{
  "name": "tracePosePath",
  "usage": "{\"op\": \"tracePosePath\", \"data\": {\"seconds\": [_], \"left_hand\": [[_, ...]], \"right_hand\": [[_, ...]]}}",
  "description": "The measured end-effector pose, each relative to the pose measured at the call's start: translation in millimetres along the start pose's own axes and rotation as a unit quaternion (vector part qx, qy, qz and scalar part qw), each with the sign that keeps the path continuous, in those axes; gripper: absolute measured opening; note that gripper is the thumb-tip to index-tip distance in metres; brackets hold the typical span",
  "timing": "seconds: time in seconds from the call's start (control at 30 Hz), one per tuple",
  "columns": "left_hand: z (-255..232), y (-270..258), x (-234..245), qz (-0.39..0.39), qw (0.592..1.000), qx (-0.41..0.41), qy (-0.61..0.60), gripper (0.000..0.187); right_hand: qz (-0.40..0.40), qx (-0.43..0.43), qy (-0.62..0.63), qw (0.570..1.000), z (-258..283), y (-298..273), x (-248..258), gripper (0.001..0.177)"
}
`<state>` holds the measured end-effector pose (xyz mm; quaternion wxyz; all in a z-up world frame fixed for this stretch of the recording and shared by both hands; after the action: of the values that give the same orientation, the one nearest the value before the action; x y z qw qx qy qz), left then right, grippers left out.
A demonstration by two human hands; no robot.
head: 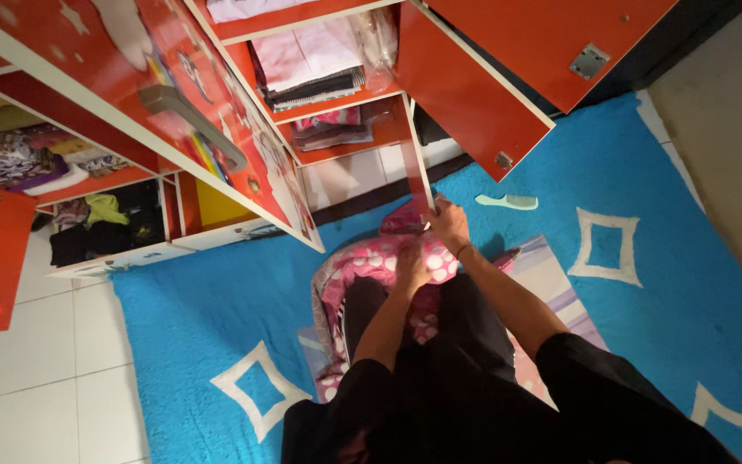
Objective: The person opens and closes multiple cabinet doors and drawers in a bedroom. They first open a small wooden cabinet, then move to a larger cartoon-decorated wardrobe, opening several drawers and doors, and finally open a black wardrobe.
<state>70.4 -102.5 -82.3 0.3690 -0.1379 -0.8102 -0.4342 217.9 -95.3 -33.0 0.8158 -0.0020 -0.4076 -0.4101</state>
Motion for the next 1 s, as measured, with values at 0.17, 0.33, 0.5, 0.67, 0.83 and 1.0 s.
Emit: {"op": "tracePosePath", "data": {"seconds": [0.17, 0.33, 0.5, 0.67, 0.83, 1.0], "left_hand": [[23, -86, -31, 0.409, 0.905, 0.103, 0.059, 0.045], [-4, -155, -23, 0.513, 0.848, 0.078, 0.109, 0.036], [-32, -183, -20, 0.565, 0.818, 0.057, 0.089, 0.035], [-38, -194, 1, 0.596, 0.799, 0.036, 0.073, 0.034], [-32, -142, 9, 0.548, 0.833, 0.0, 0.068, 0.034], [-35, -34, -4, 0.371, 0.926, -0.044, 0.05, 0.035]], "right_hand": [[-0.049, -0.018, -0.025, 0.998, -31, 3, 12, 0.021], [-0.119, -0.035, 0.005, 0.992, -61, 13, 51, 0.023], [-0.133, -0.075, 0.032, 0.988, -79, 26, 78, 0.028], [-0.142, -0.101, -0.003, 0.985, -81, 22, 89, 0.029], [-0.158, -0.078, 0.039, 0.984, -71, 23, 98, 0.04], [-0.177, -0.098, -0.002, 0.979, -67, 15, 110, 0.056]]}}
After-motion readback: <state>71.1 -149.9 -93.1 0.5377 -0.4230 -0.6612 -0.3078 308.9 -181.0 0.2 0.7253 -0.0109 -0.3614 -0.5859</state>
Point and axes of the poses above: each hand's wrist, its own y-axis towards the middle knuckle, its own x-axis out of the back of the hand, z = x × y, the point moved 6 cm from there along y, towards the middle knuckle, and after that the axes turned 13 degrees about -z, right-handed, at the moved point
